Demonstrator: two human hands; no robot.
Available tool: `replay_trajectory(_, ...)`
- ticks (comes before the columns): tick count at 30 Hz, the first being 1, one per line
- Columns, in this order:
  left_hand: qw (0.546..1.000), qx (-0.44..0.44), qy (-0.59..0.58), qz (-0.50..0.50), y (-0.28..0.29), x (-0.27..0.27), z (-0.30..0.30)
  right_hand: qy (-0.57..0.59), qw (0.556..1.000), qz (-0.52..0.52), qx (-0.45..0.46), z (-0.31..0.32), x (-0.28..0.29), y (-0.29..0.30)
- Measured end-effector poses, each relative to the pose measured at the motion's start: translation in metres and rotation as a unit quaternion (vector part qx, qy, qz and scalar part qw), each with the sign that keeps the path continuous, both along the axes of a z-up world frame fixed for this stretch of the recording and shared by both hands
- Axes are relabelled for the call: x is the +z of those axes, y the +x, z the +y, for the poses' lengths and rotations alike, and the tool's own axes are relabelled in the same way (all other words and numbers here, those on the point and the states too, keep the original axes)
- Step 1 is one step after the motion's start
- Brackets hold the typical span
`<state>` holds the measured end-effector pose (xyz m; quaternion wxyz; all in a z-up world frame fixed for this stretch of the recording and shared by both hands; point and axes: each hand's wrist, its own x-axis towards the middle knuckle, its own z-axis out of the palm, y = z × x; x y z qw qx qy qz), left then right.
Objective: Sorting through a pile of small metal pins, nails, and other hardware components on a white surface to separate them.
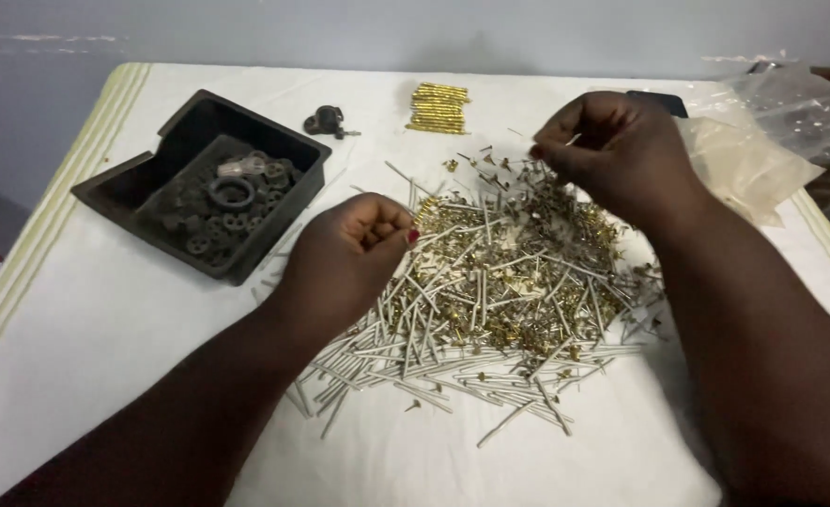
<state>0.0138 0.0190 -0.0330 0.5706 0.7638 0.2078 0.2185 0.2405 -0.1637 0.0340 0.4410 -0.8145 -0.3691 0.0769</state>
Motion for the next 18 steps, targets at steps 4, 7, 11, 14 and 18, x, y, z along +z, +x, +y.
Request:
replay_trajectory(4,0.998,0.004,0.056,-0.020,-0.001,-0.003,0.005,-0.246,0.963,-0.085,-0.066,-0.010,-0.013,0.030)
replay_trajectory(7,0.997,-0.030,0.024,-0.062,-0.003,-0.001,0.006,-0.243,0.945,-0.210,-0.064,-0.017,-0.046,0.050)
replay_trajectory(11,0.997,-0.019,0.063,-0.039,-0.007,0.001,0.010,-0.136,0.945,-0.256,0.149,-0.005,-0.025,0.005)
replay_trajectory(14,0.996,-0.018,0.086,-0.033,-0.005,0.002,0.011,-0.111,0.919,-0.275,0.261,0.002,-0.019,-0.010)
replay_trajectory(18,0.996,-0.033,0.075,-0.042,-0.007,0.004,0.011,-0.171,0.870,-0.373,0.273,0.001,-0.017,-0.001)
